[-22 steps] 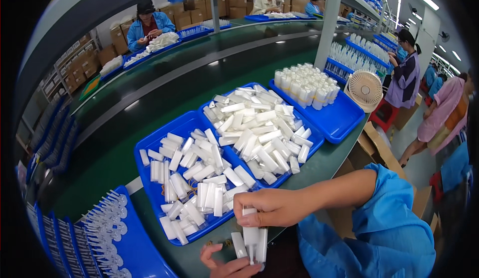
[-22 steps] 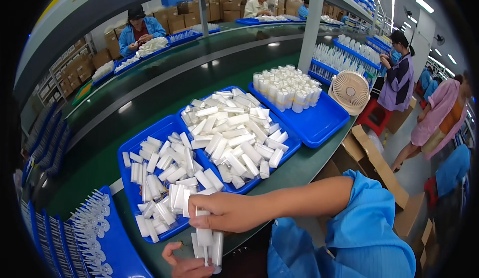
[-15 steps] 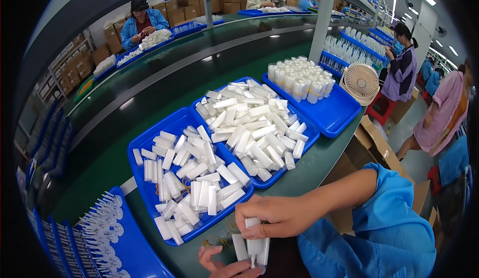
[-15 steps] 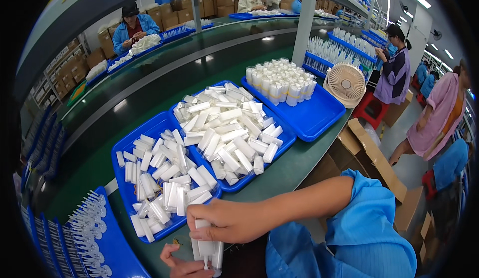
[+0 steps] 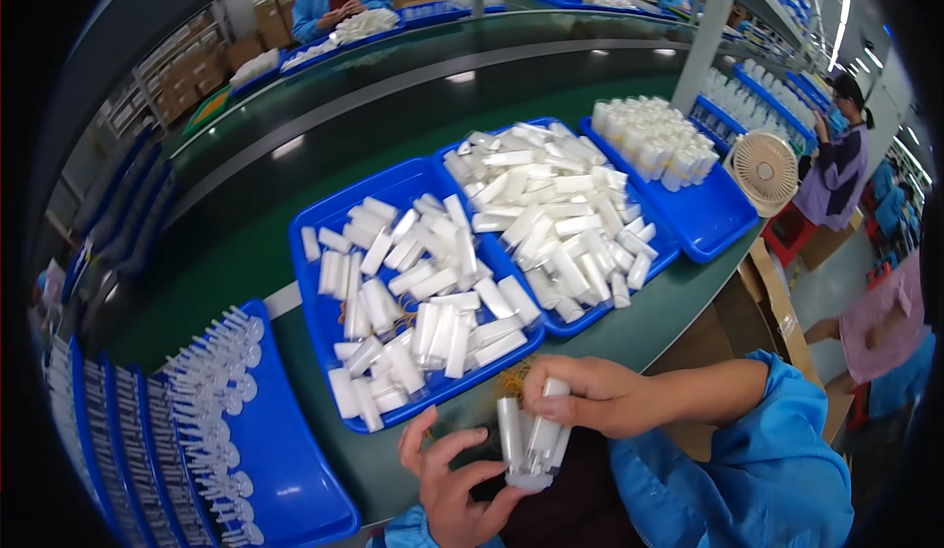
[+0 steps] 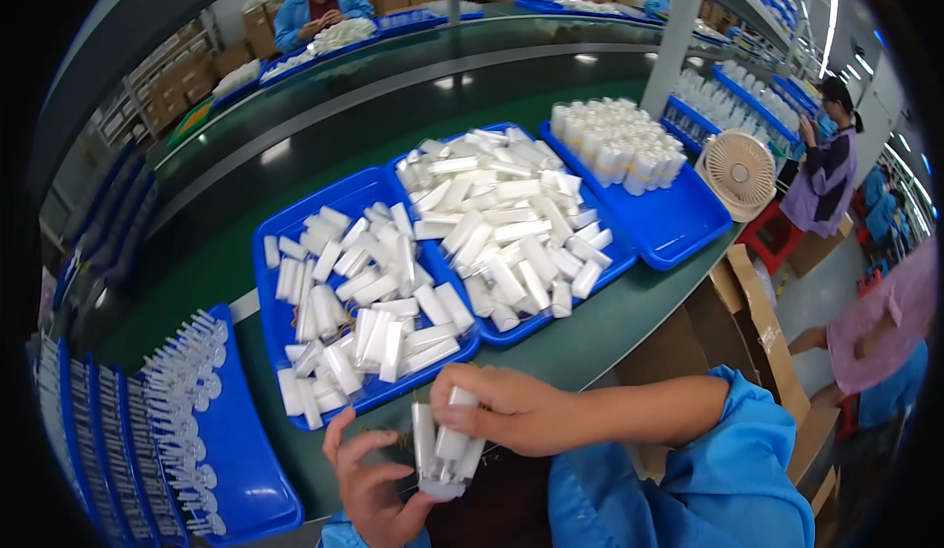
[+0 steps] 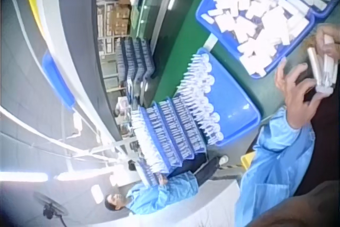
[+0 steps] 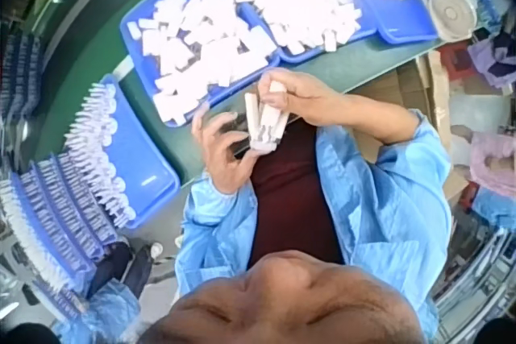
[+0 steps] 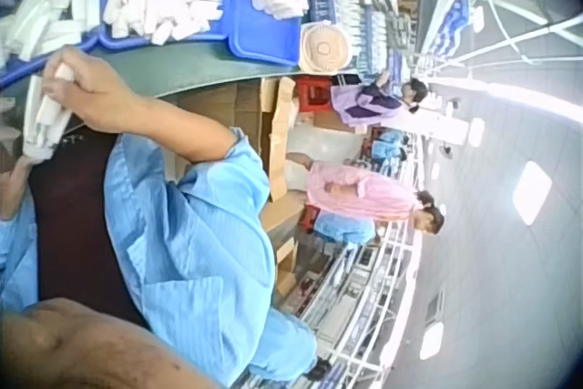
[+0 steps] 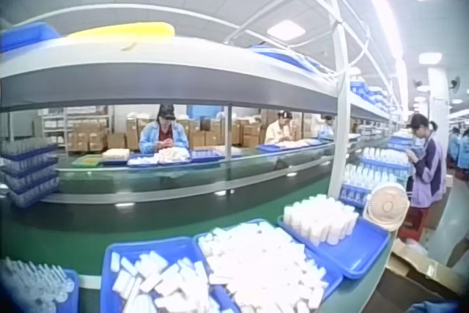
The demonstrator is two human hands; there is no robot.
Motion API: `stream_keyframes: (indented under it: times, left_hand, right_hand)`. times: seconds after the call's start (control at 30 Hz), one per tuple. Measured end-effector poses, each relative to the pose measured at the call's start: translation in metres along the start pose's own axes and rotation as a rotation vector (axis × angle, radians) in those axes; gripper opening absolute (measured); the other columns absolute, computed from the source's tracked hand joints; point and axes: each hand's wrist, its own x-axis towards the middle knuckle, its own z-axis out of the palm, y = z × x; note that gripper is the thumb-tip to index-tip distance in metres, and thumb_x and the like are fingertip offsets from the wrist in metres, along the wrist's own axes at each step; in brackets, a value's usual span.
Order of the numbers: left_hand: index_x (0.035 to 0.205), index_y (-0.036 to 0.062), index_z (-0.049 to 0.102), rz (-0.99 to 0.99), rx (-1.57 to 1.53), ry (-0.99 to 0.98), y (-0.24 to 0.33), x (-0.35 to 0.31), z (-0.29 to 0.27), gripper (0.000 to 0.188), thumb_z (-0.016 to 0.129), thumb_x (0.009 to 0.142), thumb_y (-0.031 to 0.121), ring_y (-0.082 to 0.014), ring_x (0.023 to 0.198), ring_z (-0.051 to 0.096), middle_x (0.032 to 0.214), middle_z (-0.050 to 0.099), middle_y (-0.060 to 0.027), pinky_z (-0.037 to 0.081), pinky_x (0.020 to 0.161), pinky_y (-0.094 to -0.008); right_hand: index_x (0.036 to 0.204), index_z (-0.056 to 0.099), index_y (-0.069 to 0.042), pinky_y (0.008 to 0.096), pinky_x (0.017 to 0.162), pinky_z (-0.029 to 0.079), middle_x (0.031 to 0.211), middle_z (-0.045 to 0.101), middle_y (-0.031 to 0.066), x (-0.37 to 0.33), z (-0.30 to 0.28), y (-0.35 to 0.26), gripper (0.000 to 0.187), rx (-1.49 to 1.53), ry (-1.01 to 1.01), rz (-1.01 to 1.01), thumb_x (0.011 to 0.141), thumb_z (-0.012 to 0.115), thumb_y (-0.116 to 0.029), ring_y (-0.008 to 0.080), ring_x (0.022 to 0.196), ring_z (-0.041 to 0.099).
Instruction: The worker is assembling small white reed diffuser or inhaler components, inserting sticks into plastic tubes and bundling them with rubber bands on a production line.
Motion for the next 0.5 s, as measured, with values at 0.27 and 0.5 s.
stream_keyframes:
  times: [0.27,0.5]
  left_hand:
    - [0.082,0.0091,0.059,0.046,0.082,0.032,-0.001,0.000,-0.003,0.034,0.075,0.067,0.034,-0.0357,0.106,0.047,0.105,0.055,-0.0136,0.034,0.092,-0.0477]
    - [0.096,0.0039,0.056,-0.173,-0.375,-0.115,-0.019,-0.035,0.008,0.047,0.082,0.061,0.022,-0.0286,0.102,0.050,0.106,0.053,-0.0157,0.042,0.085,-0.0384]
  right_hand:
    - [0.091,0.049,-0.005,0.0307,0.066,0.043,0.082,0.057,0.0091,0.003,0.010,0.008,0.024,0.021,-0.039,-0.055,0.095,0.043,-0.027,0.0189,0.075,0.056]
    - [0.093,0.053,-0.008,0.0363,0.083,0.033,0.086,0.053,0.0062,-0.004,0.019,0.001,0.017,-0.191,-0.167,-0.389,0.091,0.048,-0.023,0.0232,0.086,0.051]
